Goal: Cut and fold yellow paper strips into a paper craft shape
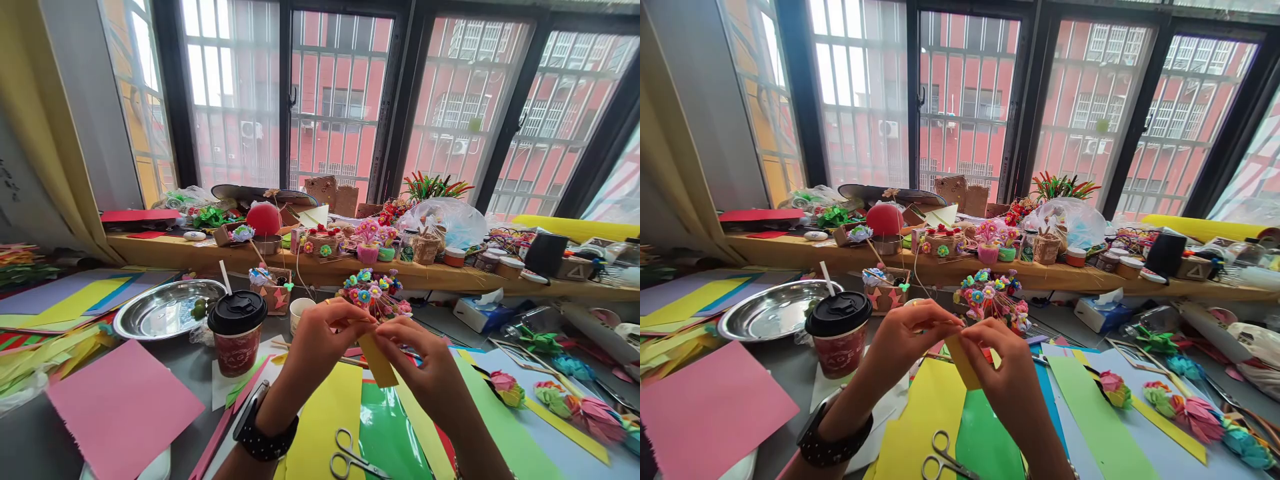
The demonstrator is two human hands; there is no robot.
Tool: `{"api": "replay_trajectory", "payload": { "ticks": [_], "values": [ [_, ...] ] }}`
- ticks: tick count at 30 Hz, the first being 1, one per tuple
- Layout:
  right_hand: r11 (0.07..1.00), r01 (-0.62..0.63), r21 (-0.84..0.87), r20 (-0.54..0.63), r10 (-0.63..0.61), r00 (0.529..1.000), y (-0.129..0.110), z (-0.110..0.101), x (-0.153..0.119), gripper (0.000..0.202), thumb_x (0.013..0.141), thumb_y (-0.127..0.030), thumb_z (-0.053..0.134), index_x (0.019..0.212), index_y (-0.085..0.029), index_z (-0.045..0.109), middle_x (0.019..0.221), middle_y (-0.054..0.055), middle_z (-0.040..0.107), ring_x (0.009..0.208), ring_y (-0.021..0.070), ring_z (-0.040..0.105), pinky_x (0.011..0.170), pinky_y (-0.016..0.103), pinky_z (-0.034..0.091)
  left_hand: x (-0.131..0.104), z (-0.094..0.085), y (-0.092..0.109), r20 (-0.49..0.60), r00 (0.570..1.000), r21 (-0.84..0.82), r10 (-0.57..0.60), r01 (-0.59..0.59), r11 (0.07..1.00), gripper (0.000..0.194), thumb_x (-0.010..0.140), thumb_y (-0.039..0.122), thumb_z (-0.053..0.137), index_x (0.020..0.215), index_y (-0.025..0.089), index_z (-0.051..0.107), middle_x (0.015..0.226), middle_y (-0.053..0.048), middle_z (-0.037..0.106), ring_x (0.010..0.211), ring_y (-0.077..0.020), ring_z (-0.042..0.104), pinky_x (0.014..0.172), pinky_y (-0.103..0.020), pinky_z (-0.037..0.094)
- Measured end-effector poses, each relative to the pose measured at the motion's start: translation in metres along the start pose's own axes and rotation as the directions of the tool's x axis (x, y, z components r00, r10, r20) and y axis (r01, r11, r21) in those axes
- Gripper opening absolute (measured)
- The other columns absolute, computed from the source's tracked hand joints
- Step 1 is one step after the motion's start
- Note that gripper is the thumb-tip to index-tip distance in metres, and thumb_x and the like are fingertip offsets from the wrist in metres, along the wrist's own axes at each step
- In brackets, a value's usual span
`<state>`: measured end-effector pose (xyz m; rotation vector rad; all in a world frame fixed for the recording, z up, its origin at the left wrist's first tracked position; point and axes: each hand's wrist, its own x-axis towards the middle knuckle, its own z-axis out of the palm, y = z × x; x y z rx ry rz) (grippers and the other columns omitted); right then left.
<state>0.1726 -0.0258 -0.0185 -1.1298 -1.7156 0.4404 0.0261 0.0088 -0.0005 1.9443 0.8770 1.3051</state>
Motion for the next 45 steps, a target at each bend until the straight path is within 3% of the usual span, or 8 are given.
{"api": "replay_trajectory", "payload": {
  "ticks": [11,15,19,23,31,34,40,45],
  "values": [
    [0.995,-0.098,0.001,0.045,0.098,0.994,0.018,0.001,0.004,0.02,0.076,-0.031,0.05,0.072,-0.019,0.066,0.075,0.004,0.064,0.072,0.017,0.06,0.064,0.025,0.048,0.001,-0.032,-0.009,-0.325,0.946,-0.024,0.016,-0.025,0.999,0.01,0.067,0.025,0.062,0.071,0.017,0.066,0.069,0.0,0.065,0.065,-0.0117,0.059,0.06,-0.019,0.047],
    [0.988,-0.131,-0.085,-0.059,0.126,0.99,0.024,-0.005,0.005,0.021,0.075,-0.032,0.05,0.073,-0.018,0.065,0.077,0.005,0.065,0.072,0.0185,0.059,0.066,0.028,0.047,0.002,-0.033,-0.011,-0.39,0.92,-0.109,-0.039,-0.004,0.994,0.015,0.066,0.029,0.063,0.072,0.016,0.066,0.068,0.0,0.065,0.061,-0.0114,0.058,0.056,-0.019,0.045],
    [0.99,-0.132,0.047,-0.116,0.137,0.984,0.015,-0.003,0.005,0.021,0.075,-0.036,0.052,0.08,-0.019,0.063,0.086,0.005,0.064,0.078,0.0187,0.059,0.069,0.028,0.046,0.002,-0.02,-0.008,-0.247,0.963,-0.22,-0.11,0.055,0.974,0.012,0.064,0.027,0.065,0.07,0.016,0.064,0.067,0.0,0.065,0.063,-0.0117,0.059,0.054,-0.017,0.045],
    [0.946,-0.21,0.246,0.068,0.199,0.978,0.006,0.004,0.004,0.019,0.071,-0.037,0.058,0.076,-0.019,0.062,0.072,0.001,0.062,0.068,0.0152,0.057,0.06,0.023,0.043,0.001,-0.009,-0.004,-0.112,0.978,-0.323,-0.175,0.13,0.938,0.013,0.063,0.026,0.066,0.068,0.015,0.064,0.065,0.0,0.064,0.061,-0.0121,0.058,0.052,-0.018,0.043],
    [0.593,-0.436,0.677,0.313,0.304,0.9,0.008,0.01,0.001,0.022,0.064,-0.036,0.066,0.061,-0.015,0.058,0.053,-0.003,0.054,0.049,0.0069,0.046,0.046,0.017,0.033,-0.001,-0.006,-0.002,0.237,0.964,-0.643,-0.122,0.25,0.724,0.035,0.064,0.021,0.066,0.098,0.02,0.061,0.094,-0.005,0.065,0.087,-0.017,0.058,0.076,-0.026,0.044],
    [0.661,-0.4,0.635,0.295,0.27,0.916,0.006,0.01,0.001,0.024,0.065,-0.039,0.064,0.061,-0.015,0.059,0.054,-0.002,0.054,0.053,0.0089,0.049,0.05,0.019,0.038,-0.002,-0.003,0.001,0.212,0.969,-0.649,-0.129,0.239,0.722,0.026,0.063,0.02,0.066,0.089,0.018,0.064,0.087,-0.004,0.066,0.081,-0.0156,0.059,0.073,-0.025,0.044],
    [0.947,-0.143,0.289,0.002,0.149,0.989,-0.002,0.008,0.0,0.033,0.063,-0.044,0.062,0.082,-0.018,0.059,0.08,0.005,0.062,0.071,0.0181,0.057,0.066,0.031,0.046,-0.001,0.003,0.003,0.146,0.97,-0.636,-0.196,0.244,0.732,0.023,0.059,0.017,0.069,0.082,0.016,0.063,0.079,-0.002,0.066,0.076,-0.0138,0.06,0.069,-0.023,0.045],
    [0.981,-0.098,0.167,-0.107,0.116,0.987,-0.003,0.005,-0.001,0.024,0.063,-0.04,0.063,0.074,-0.019,0.059,0.074,0.003,0.063,0.069,0.0188,0.059,0.065,0.031,0.047,-0.002,0.001,0.004,0.174,0.964,-0.6,-0.2,0.265,0.755,0.023,0.062,0.019,0.068,0.084,0.017,0.063,0.083,-0.003,0.066,0.078,-0.0142,0.059,0.069,-0.022,0.044]
  ]
}}
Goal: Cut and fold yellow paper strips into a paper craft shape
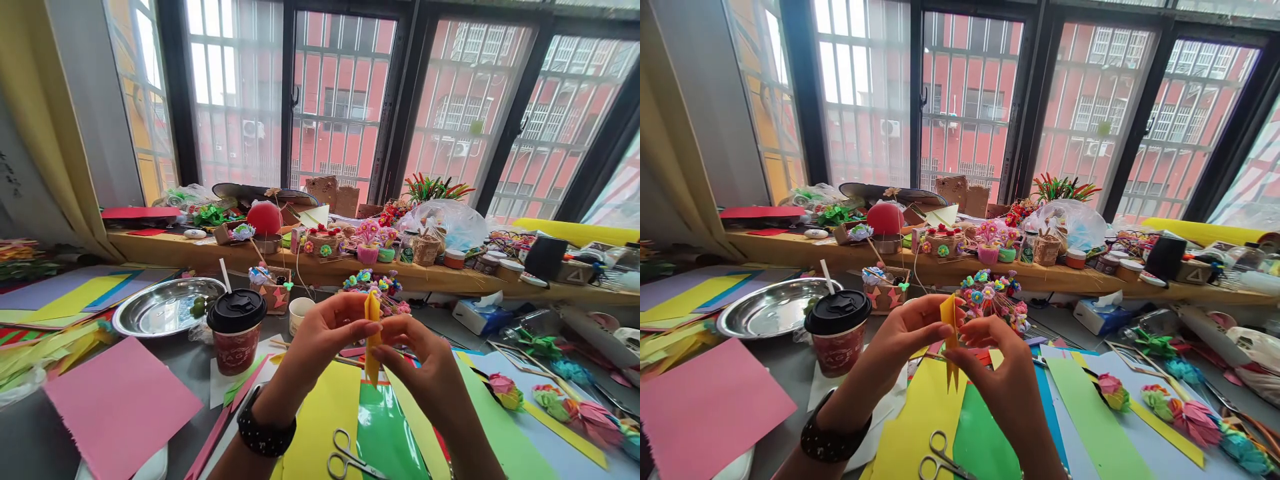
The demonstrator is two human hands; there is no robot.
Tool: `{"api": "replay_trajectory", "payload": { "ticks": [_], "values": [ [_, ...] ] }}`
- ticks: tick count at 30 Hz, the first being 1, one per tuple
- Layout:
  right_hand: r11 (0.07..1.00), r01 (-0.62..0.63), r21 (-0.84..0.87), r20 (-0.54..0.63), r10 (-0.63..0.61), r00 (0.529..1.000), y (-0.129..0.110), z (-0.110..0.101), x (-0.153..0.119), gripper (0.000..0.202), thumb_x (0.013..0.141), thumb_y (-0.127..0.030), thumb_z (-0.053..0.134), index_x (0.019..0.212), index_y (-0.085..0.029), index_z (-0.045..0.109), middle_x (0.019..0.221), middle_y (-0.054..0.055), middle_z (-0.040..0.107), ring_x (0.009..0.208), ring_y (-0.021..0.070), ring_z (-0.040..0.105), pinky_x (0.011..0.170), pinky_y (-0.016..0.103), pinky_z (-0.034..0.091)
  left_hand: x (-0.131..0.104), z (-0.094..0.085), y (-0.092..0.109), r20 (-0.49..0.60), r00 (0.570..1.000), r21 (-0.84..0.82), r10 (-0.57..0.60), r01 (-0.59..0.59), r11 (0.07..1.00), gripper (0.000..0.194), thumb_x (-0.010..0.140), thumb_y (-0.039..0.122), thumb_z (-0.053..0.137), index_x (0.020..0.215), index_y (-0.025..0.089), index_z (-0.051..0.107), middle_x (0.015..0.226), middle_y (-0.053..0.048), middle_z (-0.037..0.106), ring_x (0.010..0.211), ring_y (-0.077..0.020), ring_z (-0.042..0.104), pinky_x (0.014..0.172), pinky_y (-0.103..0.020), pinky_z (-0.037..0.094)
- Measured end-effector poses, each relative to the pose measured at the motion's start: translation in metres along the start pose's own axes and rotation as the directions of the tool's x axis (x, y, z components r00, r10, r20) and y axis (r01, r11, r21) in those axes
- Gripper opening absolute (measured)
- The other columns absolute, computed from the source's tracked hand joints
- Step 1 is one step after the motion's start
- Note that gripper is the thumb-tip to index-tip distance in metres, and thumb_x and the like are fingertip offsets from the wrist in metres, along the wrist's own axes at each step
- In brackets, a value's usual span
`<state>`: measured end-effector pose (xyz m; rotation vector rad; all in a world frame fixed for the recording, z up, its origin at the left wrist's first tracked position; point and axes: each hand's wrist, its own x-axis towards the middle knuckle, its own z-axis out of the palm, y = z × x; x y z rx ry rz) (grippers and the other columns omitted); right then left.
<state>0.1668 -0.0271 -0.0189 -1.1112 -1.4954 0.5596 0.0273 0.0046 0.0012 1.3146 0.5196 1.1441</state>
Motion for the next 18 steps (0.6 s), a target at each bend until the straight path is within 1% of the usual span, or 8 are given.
{"api": "replay_trajectory", "payload": {
  "ticks": [2,4,6,8,10,12,15,18],
  "values": [
    [0.999,-0.022,0.037,0.016,0.021,1.0,0.001,-0.002,0.001,0.022,0.068,-0.039,0.059,0.074,-0.018,0.059,0.072,0.003,0.063,0.068,0.0181,0.06,0.063,0.029,0.048,-0.001,-0.001,0.001,-0.003,1.0,0.029,-0.008,0.009,1.0,0.022,0.066,0.022,0.065,0.087,0.018,0.064,0.087,-0.004,0.066,0.078,-0.0136,0.059,0.068,-0.021,0.043],
    [0.997,-0.04,0.073,0.001,0.04,0.999,0.003,-0.004,0.002,0.022,0.071,-0.039,0.056,0.076,-0.018,0.058,0.072,0.004,0.063,0.069,0.0182,0.06,0.061,0.028,0.048,-0.002,-0.002,0.002,-0.023,1.0,0.047,-0.018,0.019,0.999,0.022,0.069,0.025,0.061,0.089,0.018,0.064,0.087,-0.004,0.066,0.077,-0.0132,0.058,0.066,-0.02,0.042],
    [0.997,-0.028,0.077,-0.071,0.034,0.997,0.004,-0.003,0.002,0.022,0.072,-0.038,0.055,0.078,-0.017,0.058,0.073,0.004,0.063,0.068,0.0181,0.06,0.059,0.028,0.049,-0.001,-0.001,0.0,-0.048,0.999,0.067,-0.018,0.022,0.998,0.021,0.07,0.026,0.06,0.088,0.017,0.065,0.081,-0.004,0.066,0.073,-0.0128,0.058,0.063,-0.02,0.042],
    [0.999,0.012,0.034,-0.175,-0.006,0.985,0.005,-0.001,0.001,0.021,0.071,-0.037,0.056,0.08,-0.018,0.058,0.072,0.004,0.063,0.067,0.0174,0.06,0.059,0.028,0.049,0.0,0.0,-0.002,-0.052,0.998,0.105,-0.023,0.028,0.994,0.02,0.069,0.026,0.06,0.085,0.016,0.066,0.075,-0.003,0.066,0.068,-0.0123,0.056,0.06,-0.02,0.041],
    [0.998,0.058,-0.03,-0.251,-0.064,0.966,0.006,0.0,0.0,0.019,0.071,-0.034,0.057,0.083,-0.018,0.058,0.073,0.003,0.063,0.067,0.017,0.06,0.06,0.028,0.049,0.002,0.002,-0.004,-0.047,0.998,0.163,-0.033,0.041,0.986,0.02,0.069,0.028,0.06,0.082,0.015,0.067,0.071,-0.003,0.065,0.064,-0.0117,0.055,0.056,-0.019,0.04],
    [0.99,0.109,-0.089,-0.291,-0.13,0.948,0.006,0.001,-0.001,0.017,0.073,-0.031,0.055,0.085,-0.019,0.058,0.076,0.003,0.063,0.067,0.0166,0.059,0.061,0.029,0.05,0.002,0.004,-0.006,-0.049,0.998,0.224,-0.028,0.038,0.974,0.02,0.069,0.03,0.059,0.077,0.014,0.067,0.066,-0.002,0.062,0.059,-0.0104,0.051,0.052,-0.019,0.037],
    [0.959,0.212,-0.19,-0.314,-0.264,0.912,0.005,0.002,-0.003,0.013,0.076,-0.026,0.052,0.084,-0.02,0.06,0.081,0.004,0.062,0.069,0.0159,0.059,0.061,0.028,0.049,0.001,0.007,-0.008,-0.065,0.998,0.288,0.01,0.009,0.958,0.021,0.07,0.032,0.058,0.068,0.012,0.066,0.056,0.001,0.055,0.052,-0.0085,0.045,0.047,-0.018,0.033],
    [0.894,0.326,-0.307,-0.314,-0.419,0.852,0.004,0.003,-0.003,0.012,0.077,-0.018,0.051,0.082,-0.022,0.061,0.079,0.003,0.061,0.074,0.0162,0.058,0.063,0.028,0.049,0.0,0.009,-0.007,-0.093,0.995,0.297,0.029,0.0,0.955,0.024,0.07,0.034,0.057,0.061,0.013,0.063,0.052,0.002,0.051,0.05,-0.0081,0.042,0.045,-0.018,0.031]
  ]
}}
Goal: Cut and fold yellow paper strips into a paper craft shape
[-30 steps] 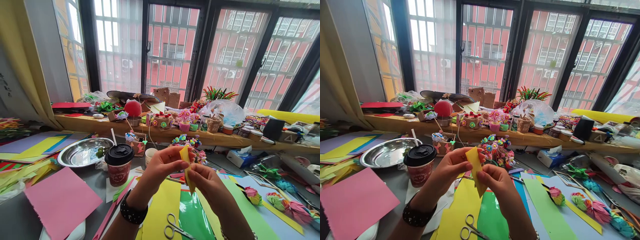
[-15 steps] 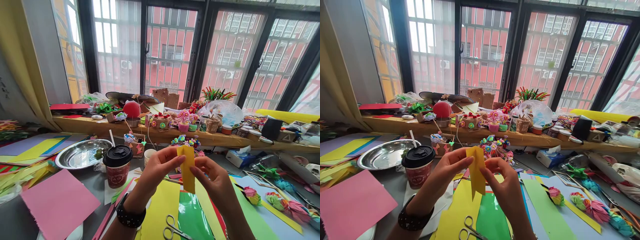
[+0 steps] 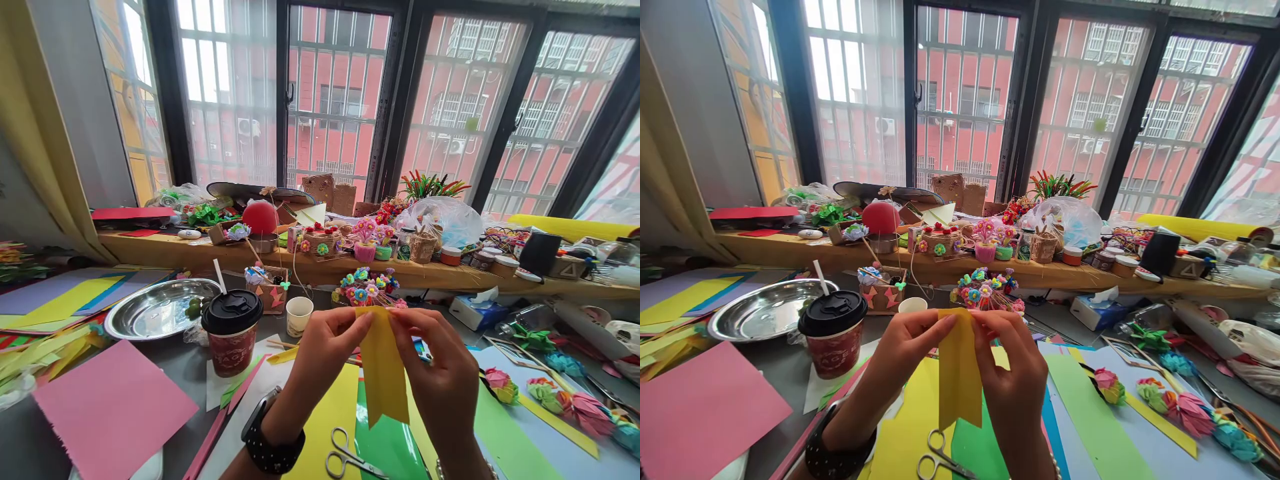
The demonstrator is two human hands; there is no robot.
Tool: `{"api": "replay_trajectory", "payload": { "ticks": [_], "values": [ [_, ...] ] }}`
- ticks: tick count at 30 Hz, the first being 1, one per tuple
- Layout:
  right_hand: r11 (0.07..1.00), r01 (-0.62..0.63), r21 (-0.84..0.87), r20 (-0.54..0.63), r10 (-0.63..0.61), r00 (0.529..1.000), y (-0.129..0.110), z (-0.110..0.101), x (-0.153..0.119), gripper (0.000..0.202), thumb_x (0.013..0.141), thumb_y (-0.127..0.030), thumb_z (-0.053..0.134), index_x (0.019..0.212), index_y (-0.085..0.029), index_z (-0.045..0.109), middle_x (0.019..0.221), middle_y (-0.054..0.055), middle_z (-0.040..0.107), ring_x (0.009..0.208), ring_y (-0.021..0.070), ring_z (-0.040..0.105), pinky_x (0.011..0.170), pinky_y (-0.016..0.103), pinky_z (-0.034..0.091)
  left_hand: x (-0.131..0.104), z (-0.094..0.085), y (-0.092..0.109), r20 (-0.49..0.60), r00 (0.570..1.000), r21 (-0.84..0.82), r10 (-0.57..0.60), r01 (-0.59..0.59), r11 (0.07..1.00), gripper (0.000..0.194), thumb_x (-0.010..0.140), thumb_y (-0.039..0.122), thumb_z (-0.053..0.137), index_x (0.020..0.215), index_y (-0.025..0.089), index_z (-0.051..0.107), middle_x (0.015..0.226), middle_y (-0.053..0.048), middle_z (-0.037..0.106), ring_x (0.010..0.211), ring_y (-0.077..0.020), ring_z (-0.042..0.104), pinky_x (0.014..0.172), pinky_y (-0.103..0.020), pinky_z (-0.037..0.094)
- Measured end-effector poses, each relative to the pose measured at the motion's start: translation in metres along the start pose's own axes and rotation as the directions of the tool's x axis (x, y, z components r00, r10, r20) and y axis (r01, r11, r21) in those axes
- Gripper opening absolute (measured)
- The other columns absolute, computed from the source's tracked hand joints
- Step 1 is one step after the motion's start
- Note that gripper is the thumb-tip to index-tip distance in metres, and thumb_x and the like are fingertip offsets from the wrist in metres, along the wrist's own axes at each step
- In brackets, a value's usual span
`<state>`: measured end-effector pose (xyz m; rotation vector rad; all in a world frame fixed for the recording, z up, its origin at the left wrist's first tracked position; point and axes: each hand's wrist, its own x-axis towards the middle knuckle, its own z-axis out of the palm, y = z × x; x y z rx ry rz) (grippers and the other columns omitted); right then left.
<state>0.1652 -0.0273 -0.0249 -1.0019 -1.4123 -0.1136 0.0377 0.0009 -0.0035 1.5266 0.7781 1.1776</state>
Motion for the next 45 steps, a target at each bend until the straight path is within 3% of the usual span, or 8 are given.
{"api": "replay_trajectory", "payload": {
  "ticks": [5,13,23,26,30,35,45],
  "values": [
    [0.972,0.227,-0.054,-0.029,-0.229,0.973,0.007,0.003,-0.003,0.019,0.077,-0.015,0.051,0.086,-0.027,0.063,0.082,0.003,0.062,0.076,0.0174,0.059,0.063,0.029,0.048,-0.001,0.001,0.001,-0.046,0.999,0.011,-0.008,0.009,1.0,0.027,0.069,0.038,0.057,0.059,0.014,0.062,0.051,0.001,0.05,0.05,-0.0096,0.043,0.046,-0.019,0.033],
    [0.902,0.422,-0.088,0.028,-0.422,0.906,0.017,0.004,-0.005,0.038,0.074,-0.007,0.056,0.105,-0.029,0.059,0.09,0.004,0.06,0.081,0.0169,0.057,0.071,0.03,0.048,-0.002,0.001,0.001,-0.071,0.997,-0.017,-0.028,0.027,0.999,0.027,0.07,0.04,0.056,0.066,0.014,0.064,0.057,0.0,0.056,0.055,-0.0114,0.049,0.048,-0.02,0.036],
    [0.908,0.408,-0.1,0.132,-0.394,0.91,0.011,0.005,-0.002,0.036,0.074,-0.007,0.055,0.102,-0.028,0.06,0.089,0.005,0.061,0.08,0.0168,0.057,0.063,0.029,0.05,0.003,-0.004,0.0,-0.12,0.992,-0.141,-0.046,0.028,0.99,0.02,0.063,0.033,0.065,0.064,0.013,0.064,0.058,0.0,0.058,0.055,-0.0093,0.05,0.05,-0.018,0.038],
    [0.956,0.295,-0.007,0.142,-0.291,0.946,0.008,0.005,-0.001,0.025,0.074,-0.012,0.055,0.092,-0.025,0.064,0.09,0.005,0.06,0.082,0.0177,0.056,0.062,0.03,0.05,0.005,-0.007,-0.002,-0.134,0.99,-0.128,-0.035,0.018,0.992,0.019,0.063,0.032,0.065,0.063,0.014,0.064,0.058,0.0,0.06,0.054,-0.0096,0.052,0.051,-0.018,0.039],
    [0.993,-0.025,0.118,0.137,0.008,0.991,0.006,0.003,0.001,0.011,0.076,-0.023,0.053,0.073,-0.021,0.064,0.078,0.004,0.06,0.075,0.0177,0.057,0.061,0.03,0.05,0.007,-0.01,-0.003,-0.131,0.991,-0.035,0.008,-0.013,0.999,0.02,0.062,0.034,0.065,0.064,0.014,0.065,0.06,-0.001,0.062,0.056,-0.0122,0.054,0.051,-0.02,0.04],
    [0.927,-0.319,0.198,0.337,0.241,0.91,0.006,0.004,0.004,0.019,0.072,-0.035,0.057,0.067,-0.018,0.064,0.07,0.004,0.061,0.066,0.0167,0.058,0.057,0.027,0.049,0.006,-0.009,-0.001,-0.155,0.987,0.077,0.042,-0.031,0.997,0.02,0.062,0.034,0.065,0.063,0.015,0.067,0.06,-0.002,0.062,0.057,-0.0122,0.052,0.049,-0.019,0.039],
    [0.697,-0.657,0.287,0.486,0.485,0.727,0.005,0.004,0.004,0.031,0.06,-0.047,0.064,0.061,-0.016,0.064,0.061,0.002,0.06,0.056,0.0148,0.057,0.051,0.025,0.048,0.005,-0.014,0.0,-0.002,1.0,0.126,-0.031,0.031,0.992,0.025,0.065,0.039,0.061,0.065,0.014,0.066,0.056,-0.001,0.056,0.053,-0.01,0.047,0.046,-0.02,0.034]
  ]
}}
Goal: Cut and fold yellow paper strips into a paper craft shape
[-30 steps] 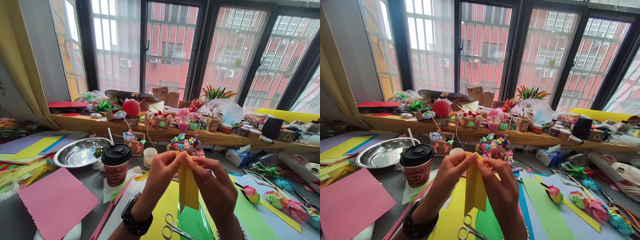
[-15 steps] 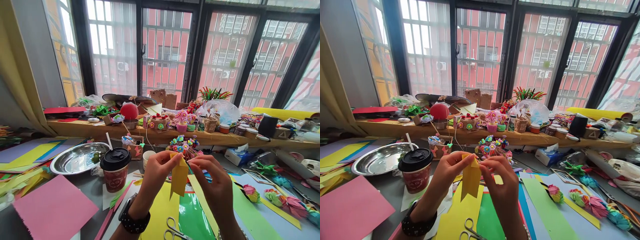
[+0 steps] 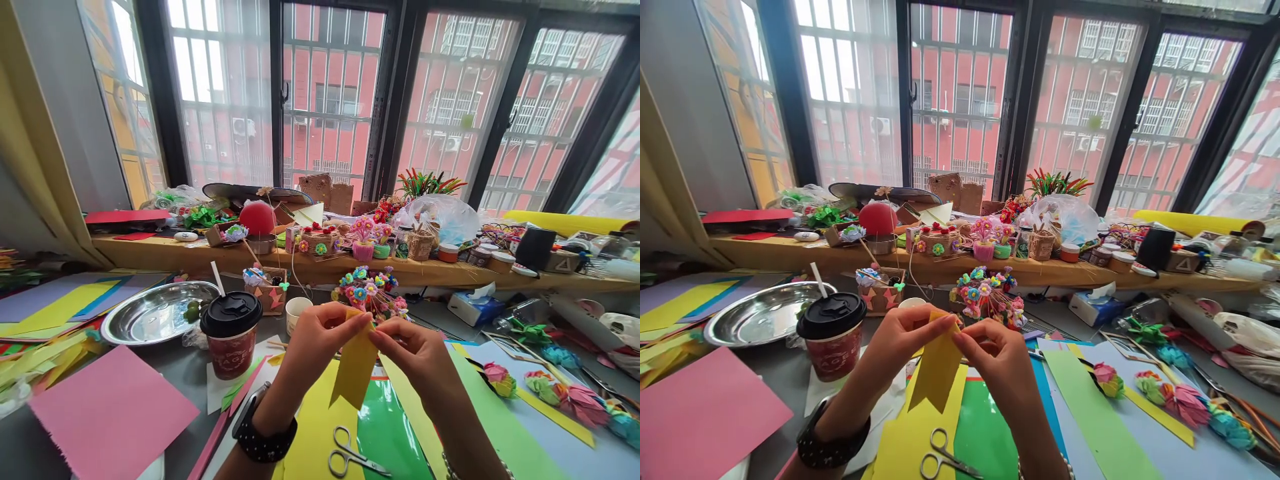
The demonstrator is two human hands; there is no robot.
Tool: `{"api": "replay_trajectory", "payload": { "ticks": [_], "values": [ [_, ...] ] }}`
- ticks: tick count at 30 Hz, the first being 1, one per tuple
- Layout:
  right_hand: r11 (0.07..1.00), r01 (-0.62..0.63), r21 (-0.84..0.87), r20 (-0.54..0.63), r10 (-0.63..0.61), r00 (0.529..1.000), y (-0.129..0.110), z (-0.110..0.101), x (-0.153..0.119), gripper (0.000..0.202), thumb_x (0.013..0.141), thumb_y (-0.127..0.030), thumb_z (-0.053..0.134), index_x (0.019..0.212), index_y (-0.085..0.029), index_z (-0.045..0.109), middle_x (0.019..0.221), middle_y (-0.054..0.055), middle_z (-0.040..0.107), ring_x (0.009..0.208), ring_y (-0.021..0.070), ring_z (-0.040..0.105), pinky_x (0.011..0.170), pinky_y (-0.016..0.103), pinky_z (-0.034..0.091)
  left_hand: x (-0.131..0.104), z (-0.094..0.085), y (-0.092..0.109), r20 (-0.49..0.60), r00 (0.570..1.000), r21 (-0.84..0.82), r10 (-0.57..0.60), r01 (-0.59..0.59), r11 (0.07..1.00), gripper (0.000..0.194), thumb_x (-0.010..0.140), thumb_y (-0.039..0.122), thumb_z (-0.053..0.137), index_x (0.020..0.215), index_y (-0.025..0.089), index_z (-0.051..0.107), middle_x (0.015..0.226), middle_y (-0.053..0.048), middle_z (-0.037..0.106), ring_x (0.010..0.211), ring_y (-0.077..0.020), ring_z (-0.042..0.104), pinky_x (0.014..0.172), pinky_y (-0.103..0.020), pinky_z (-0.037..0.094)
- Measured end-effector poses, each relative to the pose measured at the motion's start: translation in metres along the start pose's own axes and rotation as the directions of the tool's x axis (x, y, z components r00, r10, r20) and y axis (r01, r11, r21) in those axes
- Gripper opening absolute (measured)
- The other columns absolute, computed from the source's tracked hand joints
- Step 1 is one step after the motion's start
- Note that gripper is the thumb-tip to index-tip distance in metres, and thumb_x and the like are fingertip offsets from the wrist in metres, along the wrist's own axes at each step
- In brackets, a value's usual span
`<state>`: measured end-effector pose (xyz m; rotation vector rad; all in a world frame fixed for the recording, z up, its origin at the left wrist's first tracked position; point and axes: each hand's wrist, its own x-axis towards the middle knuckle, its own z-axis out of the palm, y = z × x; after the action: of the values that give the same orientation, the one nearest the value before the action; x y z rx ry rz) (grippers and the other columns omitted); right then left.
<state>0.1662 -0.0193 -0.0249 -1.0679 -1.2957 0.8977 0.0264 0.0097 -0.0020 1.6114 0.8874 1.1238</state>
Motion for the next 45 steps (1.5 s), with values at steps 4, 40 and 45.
{"api": "replay_trajectory", "payload": {
  "ticks": [4,40,45],
  "values": [
    [0.996,-0.074,0.042,0.009,0.074,0.997,0.0,-0.003,0.001,0.032,0.056,-0.047,0.067,0.06,-0.016,0.063,0.058,0.002,0.061,0.057,0.0153,0.057,0.051,0.025,0.047,0.002,-0.001,-0.002,0.066,0.997,-0.095,-0.04,0.046,0.994,0.037,0.064,0.035,0.063,0.096,0.016,0.06,0.06,0.001,0.054,0.054,-0.0097,0.049,0.046,-0.019,0.036],
    [0.975,0.09,-0.201,-0.041,-0.1,0.994,0.008,-0.008,0.005,0.027,0.068,-0.042,0.058,0.062,-0.016,0.061,0.063,0.002,0.059,0.057,0.0143,0.055,0.051,0.022,0.045,0.004,0.002,-0.016,0.226,0.974,0.086,-0.034,0.015,0.996,0.044,0.066,0.021,0.059,0.106,0.016,0.041,0.064,0.005,0.046,0.061,-0.0098,0.046,0.057,-0.023,0.036],
    [0.985,0.082,-0.155,-0.074,-0.094,0.993,0.008,-0.004,0.004,0.027,0.068,-0.042,0.058,0.062,-0.016,0.059,0.062,0.001,0.057,0.055,0.0133,0.054,0.047,0.021,0.044,0.006,0.002,-0.019,0.259,0.965,-0.009,-0.034,0.037,0.999,0.045,0.065,0.025,0.062,0.103,0.016,0.041,0.062,0.006,0.043,0.06,-0.0098,0.047,0.056,-0.023,0.036]
  ]
}}
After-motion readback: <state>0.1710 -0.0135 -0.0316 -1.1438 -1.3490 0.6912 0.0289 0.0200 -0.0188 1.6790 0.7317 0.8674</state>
